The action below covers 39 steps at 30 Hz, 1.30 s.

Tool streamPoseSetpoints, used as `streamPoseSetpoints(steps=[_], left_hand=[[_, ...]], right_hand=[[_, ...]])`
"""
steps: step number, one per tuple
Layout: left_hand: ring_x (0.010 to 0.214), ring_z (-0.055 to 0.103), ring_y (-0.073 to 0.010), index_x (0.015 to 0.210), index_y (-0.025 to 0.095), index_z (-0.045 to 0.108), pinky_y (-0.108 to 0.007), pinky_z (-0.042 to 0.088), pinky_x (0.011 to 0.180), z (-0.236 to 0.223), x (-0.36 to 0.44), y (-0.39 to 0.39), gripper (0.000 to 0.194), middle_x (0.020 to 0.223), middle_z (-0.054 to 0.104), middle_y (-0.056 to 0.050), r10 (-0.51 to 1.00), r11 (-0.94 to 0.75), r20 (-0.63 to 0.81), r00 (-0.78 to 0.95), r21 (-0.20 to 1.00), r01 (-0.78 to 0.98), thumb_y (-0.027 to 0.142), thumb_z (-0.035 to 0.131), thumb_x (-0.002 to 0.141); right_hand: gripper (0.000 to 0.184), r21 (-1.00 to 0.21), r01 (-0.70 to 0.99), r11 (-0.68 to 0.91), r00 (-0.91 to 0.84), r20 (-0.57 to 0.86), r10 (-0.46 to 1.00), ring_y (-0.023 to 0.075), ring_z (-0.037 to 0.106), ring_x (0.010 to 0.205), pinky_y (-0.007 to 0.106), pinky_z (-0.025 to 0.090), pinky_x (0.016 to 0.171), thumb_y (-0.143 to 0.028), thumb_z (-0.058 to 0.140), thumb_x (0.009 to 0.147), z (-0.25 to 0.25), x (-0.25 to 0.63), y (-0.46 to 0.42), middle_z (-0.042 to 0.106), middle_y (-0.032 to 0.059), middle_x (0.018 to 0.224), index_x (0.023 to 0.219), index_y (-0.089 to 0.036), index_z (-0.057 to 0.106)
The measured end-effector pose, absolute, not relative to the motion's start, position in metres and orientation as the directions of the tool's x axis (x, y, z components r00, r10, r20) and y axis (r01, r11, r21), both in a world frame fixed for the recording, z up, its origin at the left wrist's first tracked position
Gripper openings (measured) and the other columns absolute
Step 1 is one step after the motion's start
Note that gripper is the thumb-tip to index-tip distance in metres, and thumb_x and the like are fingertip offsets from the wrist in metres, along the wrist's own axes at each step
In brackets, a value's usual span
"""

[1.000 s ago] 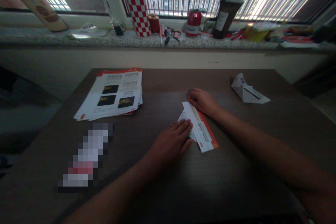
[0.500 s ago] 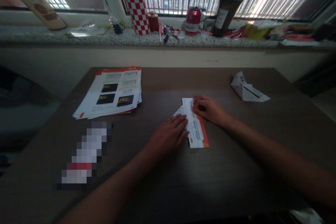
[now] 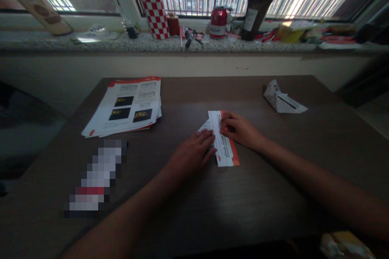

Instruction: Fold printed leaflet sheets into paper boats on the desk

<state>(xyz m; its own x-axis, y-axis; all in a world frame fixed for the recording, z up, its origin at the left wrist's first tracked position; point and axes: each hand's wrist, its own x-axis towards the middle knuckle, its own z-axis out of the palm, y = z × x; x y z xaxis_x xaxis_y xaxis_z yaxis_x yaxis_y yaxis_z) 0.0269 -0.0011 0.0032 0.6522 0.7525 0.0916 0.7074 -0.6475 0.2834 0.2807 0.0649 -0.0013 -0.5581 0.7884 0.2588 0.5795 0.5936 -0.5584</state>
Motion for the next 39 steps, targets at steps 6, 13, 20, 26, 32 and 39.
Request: streamPoseSetpoints(steps=[6,13,20,26,32,39], left_hand=[[0.152,0.044,-0.025,0.153,0.017,0.052,-0.044,0.038,0.125,0.001,0.027,0.0,0.049,0.164,0.047,-0.01,0.755,-0.643,0.1,0.648,0.302,0.703,0.044,0.041,0.113],[0.149,0.047,-0.026,0.151,0.016,0.053,-0.045,0.039,0.124,-0.001,0.027,0.0,0.049,0.163,0.049,-0.01,0.765,-0.632,0.118,0.633,0.324,0.704,0.044,0.043,0.112],[0.138,0.058,-0.025,0.14,0.019,0.062,-0.042,0.048,0.117,0.005,0.035,-0.003,0.038,0.153,0.059,-0.007,0.813,-0.579,0.178,0.555,0.359,0.732,0.038,0.047,0.111],[0.134,0.061,-0.027,0.134,0.02,0.063,-0.044,0.052,0.113,0.004,0.041,-0.005,0.033,0.149,0.061,-0.008,0.837,-0.546,0.203,0.508,0.366,0.754,0.037,0.056,0.107],[0.133,0.062,-0.0282,0.135,0.022,0.061,-0.045,0.054,0.111,0.002,0.042,-0.006,0.035,0.15,0.06,-0.007,0.842,-0.539,0.199,0.502,0.358,0.762,0.036,0.062,0.103],[0.134,0.061,-0.028,0.143,0.024,0.058,-0.045,0.052,0.113,-0.002,0.041,-0.005,0.041,0.153,0.058,-0.006,0.841,-0.54,0.196,0.504,0.359,0.761,0.036,0.061,0.103]], right_hand=[[0.008,-0.556,0.607,0.569,-0.54,0.237,0.807,0.0274,0.063,0.112,0.047,0.052,0.101,-0.019,0.076,0.09,-0.003,0.28,0.064,0.064,0.0105,0.12,0.089,-0.022,0.069],[0.005,-0.581,0.598,0.552,-0.545,0.21,0.811,0.0288,0.061,0.123,0.048,0.05,0.109,-0.019,0.076,0.09,-0.004,0.282,0.048,0.059,0.0124,0.127,0.09,-0.021,0.071],[0.007,-0.565,0.612,0.553,-0.541,0.212,0.814,0.0284,0.06,0.122,0.047,0.051,0.105,-0.019,0.076,0.09,-0.003,0.281,0.026,0.059,0.0124,0.128,0.093,-0.021,0.071],[0.008,-0.532,0.611,0.586,-0.555,0.24,0.796,0.0311,0.059,0.125,0.05,0.049,0.107,-0.019,0.077,0.089,-0.001,0.283,0.007,0.06,0.0133,0.129,0.091,-0.021,0.07],[0.009,-0.528,0.597,0.604,-0.56,0.264,0.785,0.0313,0.058,0.126,0.051,0.049,0.106,-0.017,0.077,0.089,-0.002,0.283,-0.011,0.06,0.0133,0.132,0.092,-0.021,0.07],[0.011,-0.568,0.562,0.601,-0.578,0.251,0.777,0.0308,0.054,0.131,0.05,0.048,0.108,-0.018,0.077,0.089,-0.002,0.285,-0.026,0.06,0.0114,0.134,0.095,-0.023,0.07]])
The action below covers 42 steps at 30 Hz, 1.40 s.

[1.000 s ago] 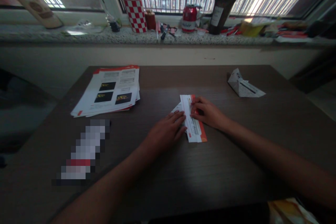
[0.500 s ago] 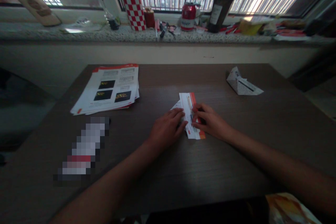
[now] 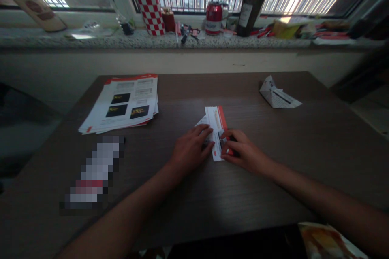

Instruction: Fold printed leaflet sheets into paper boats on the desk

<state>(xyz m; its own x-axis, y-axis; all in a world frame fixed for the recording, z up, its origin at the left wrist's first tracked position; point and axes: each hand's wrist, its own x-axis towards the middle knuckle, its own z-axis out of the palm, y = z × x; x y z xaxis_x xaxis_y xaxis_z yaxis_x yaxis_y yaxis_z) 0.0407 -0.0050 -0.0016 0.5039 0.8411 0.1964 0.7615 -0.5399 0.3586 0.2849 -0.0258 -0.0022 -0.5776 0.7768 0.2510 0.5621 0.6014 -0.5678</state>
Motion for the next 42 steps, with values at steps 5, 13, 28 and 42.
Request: streamPoseSetpoints(steps=[5,13,28,42], left_hand=[[0.134,0.061,-0.0284,0.144,0.025,0.058,-0.046,0.053,0.111,-0.002,0.041,-0.006,0.041,0.154,0.057,-0.006,0.844,-0.535,0.194,0.499,0.351,0.768,0.037,0.059,0.104],[0.136,0.06,-0.0284,0.144,0.025,0.059,-0.045,0.054,0.11,0.0,0.041,-0.005,0.041,0.154,0.057,-0.006,0.848,-0.529,0.183,0.497,0.343,0.777,0.037,0.059,0.104],[0.139,0.057,-0.0306,0.147,0.023,0.055,-0.047,0.051,0.114,0.001,0.041,-0.007,0.05,0.156,0.055,-0.008,0.844,-0.534,0.163,0.51,0.335,0.776,0.045,0.06,0.102],[0.145,0.05,-0.0322,0.152,0.023,0.048,-0.049,0.045,0.119,0.001,0.038,-0.009,0.06,0.16,0.049,-0.01,0.831,-0.549,0.128,0.541,0.341,0.763,0.047,0.063,0.099]], right_hand=[[0.007,-0.631,0.525,0.572,-0.589,0.216,0.779,0.0299,0.053,0.135,0.05,0.046,0.112,-0.022,0.076,0.091,0.0,0.29,-0.023,0.059,0.0097,0.134,0.096,-0.025,0.071],[0.003,-0.627,0.551,0.551,-0.517,0.262,0.815,0.0266,0.063,0.116,0.046,0.051,0.103,-0.024,0.071,0.095,0.001,0.286,0.024,0.063,0.0103,0.121,0.092,-0.023,0.07],[0.004,-0.588,0.613,0.528,-0.504,0.224,0.834,0.0209,0.062,0.093,0.037,0.051,0.086,-0.018,0.071,0.093,-0.004,0.277,0.051,0.061,0.0072,0.106,0.091,-0.02,0.068],[0.01,-0.635,0.552,0.54,-0.585,0.167,0.794,0.0245,0.06,0.112,0.038,0.052,0.094,-0.015,0.077,0.089,0.003,0.283,-0.007,0.06,0.0081,0.116,0.09,-0.021,0.069]])
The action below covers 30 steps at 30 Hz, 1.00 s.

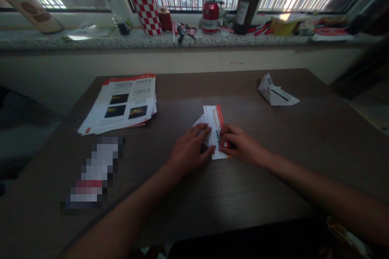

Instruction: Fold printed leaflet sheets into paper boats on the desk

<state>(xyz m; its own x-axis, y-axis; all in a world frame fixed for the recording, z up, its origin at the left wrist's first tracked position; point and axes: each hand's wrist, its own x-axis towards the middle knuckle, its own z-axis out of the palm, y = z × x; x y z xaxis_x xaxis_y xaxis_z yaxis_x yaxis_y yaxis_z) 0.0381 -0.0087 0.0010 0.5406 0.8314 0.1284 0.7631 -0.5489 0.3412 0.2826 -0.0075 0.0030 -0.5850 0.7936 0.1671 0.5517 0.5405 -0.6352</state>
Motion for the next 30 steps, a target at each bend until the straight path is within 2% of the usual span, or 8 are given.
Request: streamPoseSetpoints(steps=[9,17,25,30], left_hand=[[0.144,0.051,-0.0318,0.152,0.025,0.047,-0.048,0.045,0.119,-0.001,0.037,-0.009,0.059,0.159,0.05,-0.009,0.828,-0.556,0.147,0.54,0.337,0.76,0.046,0.063,0.1],[0.145,0.05,-0.0316,0.151,0.026,0.047,-0.049,0.045,0.119,0.001,0.038,-0.009,0.057,0.16,0.049,-0.009,0.832,-0.547,0.129,0.539,0.35,0.76,0.045,0.063,0.1],[0.146,0.048,-0.0317,0.151,0.023,0.047,-0.048,0.044,0.12,0.0,0.038,-0.01,0.057,0.162,0.047,-0.009,0.83,-0.551,0.128,0.543,0.344,0.76,0.044,0.061,0.101],[0.148,0.046,-0.0311,0.155,0.023,0.044,-0.048,0.039,0.123,-0.002,0.037,-0.011,0.059,0.162,0.047,-0.01,0.823,-0.563,0.144,0.549,0.332,0.757,0.045,0.059,0.102]], right_hand=[[0.012,-0.602,0.554,0.575,-0.586,0.209,0.783,0.0253,0.059,0.113,0.041,0.05,0.097,-0.016,0.077,0.09,0.004,0.284,-0.027,0.063,0.007,0.117,0.094,-0.023,0.067],[0.013,-0.589,0.574,0.569,-0.557,0.228,0.798,0.0286,0.058,0.121,0.047,0.052,0.1,-0.018,0.077,0.09,0.0,0.285,-0.042,0.064,0.0084,0.124,0.097,-0.024,0.069],[0.021,-0.472,0.533,0.703,-0.649,0.306,0.697,0.0279,0.06,0.13,0.051,0.054,0.105,-0.025,0.064,0.102,0.001,0.295,-0.048,0.064,0.0121,0.141,0.12,-0.025,0.074],[0.033,-0.407,0.518,0.752,-0.716,0.275,0.642,0.0293,0.056,0.139,0.055,0.051,0.114,-0.026,0.065,0.102,0.002,0.3,-0.053,0.067,0.0073,0.145,0.135,-0.027,0.069]])
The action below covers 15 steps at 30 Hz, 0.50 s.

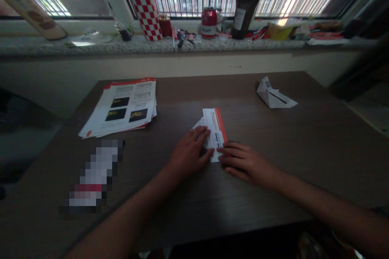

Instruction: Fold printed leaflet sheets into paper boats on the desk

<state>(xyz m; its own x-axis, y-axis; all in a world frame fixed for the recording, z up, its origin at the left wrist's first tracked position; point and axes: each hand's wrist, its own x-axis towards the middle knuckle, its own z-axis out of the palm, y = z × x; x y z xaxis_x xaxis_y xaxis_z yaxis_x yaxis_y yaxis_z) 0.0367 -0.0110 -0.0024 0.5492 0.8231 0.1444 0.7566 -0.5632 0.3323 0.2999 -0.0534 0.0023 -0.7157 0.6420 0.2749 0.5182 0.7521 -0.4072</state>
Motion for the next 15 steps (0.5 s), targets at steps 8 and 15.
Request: streamPoseSetpoints(steps=[8,15], left_hand=[[0.153,0.039,-0.0321,0.158,0.025,0.044,-0.051,0.035,0.125,-0.006,0.036,-0.012,0.058,0.165,0.043,-0.011,0.81,-0.582,0.129,0.572,0.285,0.761,0.044,0.053,0.104],[0.154,0.037,-0.0334,0.16,0.024,0.041,-0.051,0.034,0.126,-0.006,0.036,-0.013,0.06,0.167,0.041,-0.012,0.817,-0.571,0.108,0.566,0.29,0.768,0.045,0.053,0.105]], right_hand=[[0.055,-0.4,0.532,0.747,-0.739,0.211,0.64,0.0291,0.051,0.145,0.055,0.048,0.117,-0.028,0.066,0.101,-0.004,0.307,-0.057,0.059,0.0045,0.155,0.155,-0.029,0.052],[0.055,-0.363,0.503,0.784,-0.784,0.189,0.591,0.0295,0.048,0.149,0.056,0.046,0.119,-0.029,0.066,0.101,-0.003,0.312,-0.053,0.055,0.0043,0.159,0.154,-0.03,0.053]])
